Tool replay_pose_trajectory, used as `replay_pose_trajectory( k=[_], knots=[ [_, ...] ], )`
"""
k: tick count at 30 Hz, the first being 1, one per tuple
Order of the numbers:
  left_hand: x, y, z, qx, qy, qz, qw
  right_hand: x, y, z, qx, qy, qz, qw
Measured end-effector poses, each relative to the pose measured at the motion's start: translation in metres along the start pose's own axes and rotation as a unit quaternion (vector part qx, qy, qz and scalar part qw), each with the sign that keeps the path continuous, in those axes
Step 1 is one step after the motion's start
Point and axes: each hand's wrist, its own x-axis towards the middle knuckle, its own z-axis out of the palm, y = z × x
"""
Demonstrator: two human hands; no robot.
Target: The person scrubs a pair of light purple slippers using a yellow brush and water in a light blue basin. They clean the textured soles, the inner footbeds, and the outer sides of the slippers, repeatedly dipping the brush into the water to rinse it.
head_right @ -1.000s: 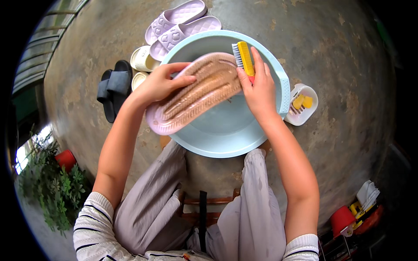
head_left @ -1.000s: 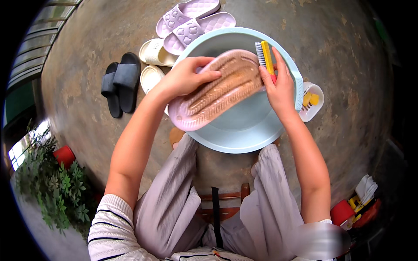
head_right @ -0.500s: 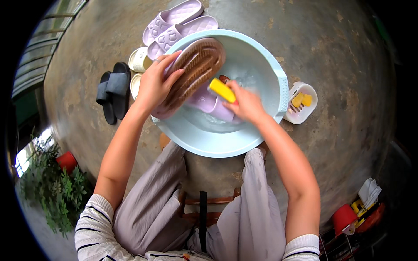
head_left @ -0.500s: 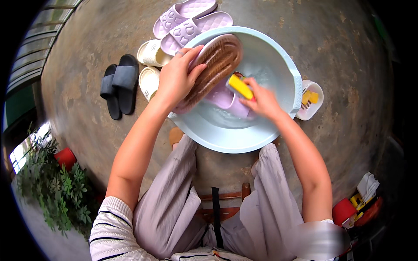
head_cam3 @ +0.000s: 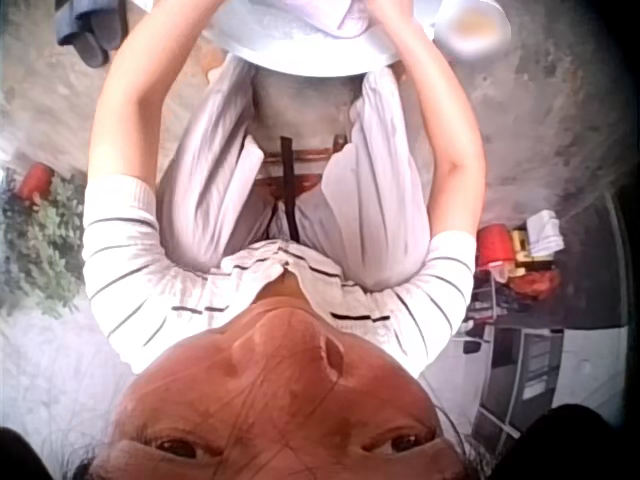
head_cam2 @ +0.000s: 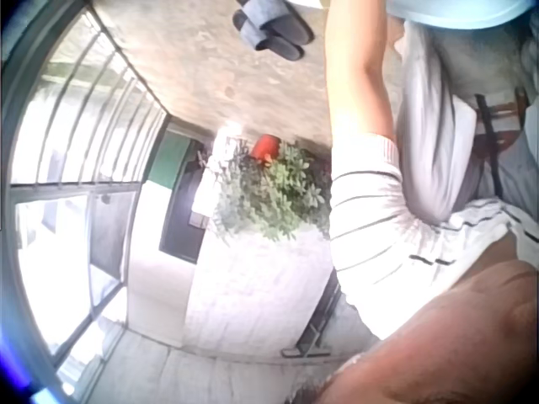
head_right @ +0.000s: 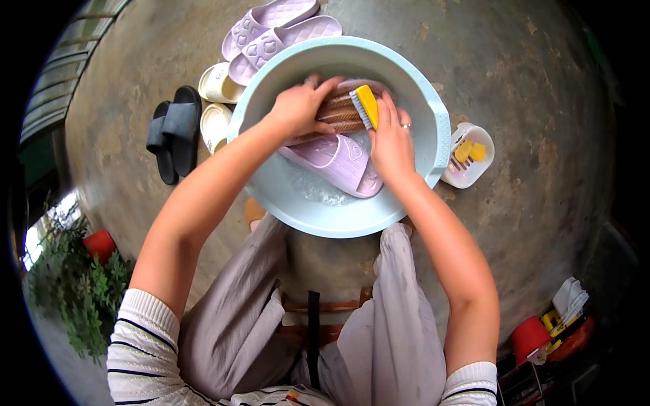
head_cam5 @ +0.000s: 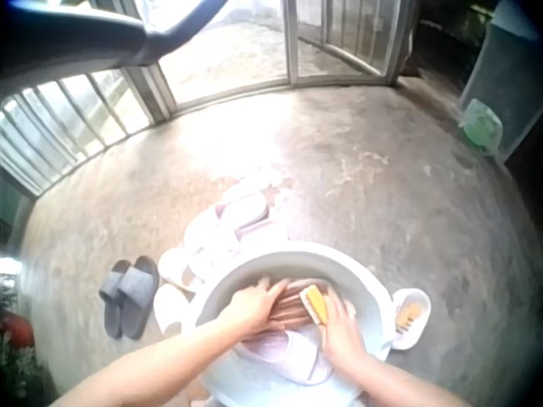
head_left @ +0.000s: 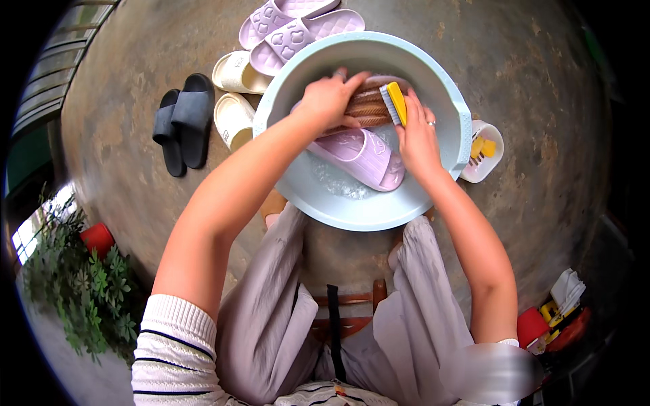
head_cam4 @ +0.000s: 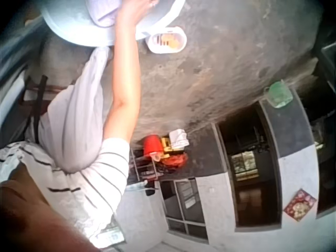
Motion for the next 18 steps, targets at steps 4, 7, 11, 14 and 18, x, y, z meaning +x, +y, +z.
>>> replay_pose_trajectory(
  k=[4, 7, 11, 14, 18],
  knots=[
    [0.024, -0.012, 0.011, 0.037, -0.081, -0.073, 0.993, 0.015, 0.014, 0.039, -0.160, -0.050, 0.036, 0.985],
    [0.026, -0.007, 0.030, 0.075, -0.044, -0.105, 0.991, 0.015, 0.009, 0.053, -0.253, -0.056, 0.022, 0.966],
    [0.027, 0.008, 0.042, 0.142, 0.003, -0.158, 0.977, 0.038, -0.008, 0.050, -0.312, -0.152, 0.083, 0.934],
    [0.035, -0.010, 0.071, 0.201, 0.055, -0.168, 0.964, 0.044, -0.010, 0.058, -0.339, -0.131, 0.073, 0.929],
    [0.021, -0.013, 0.008, -0.066, -0.062, -0.115, 0.989, 0.045, -0.014, 0.020, -0.136, -0.208, 0.131, 0.960]
  ],
)
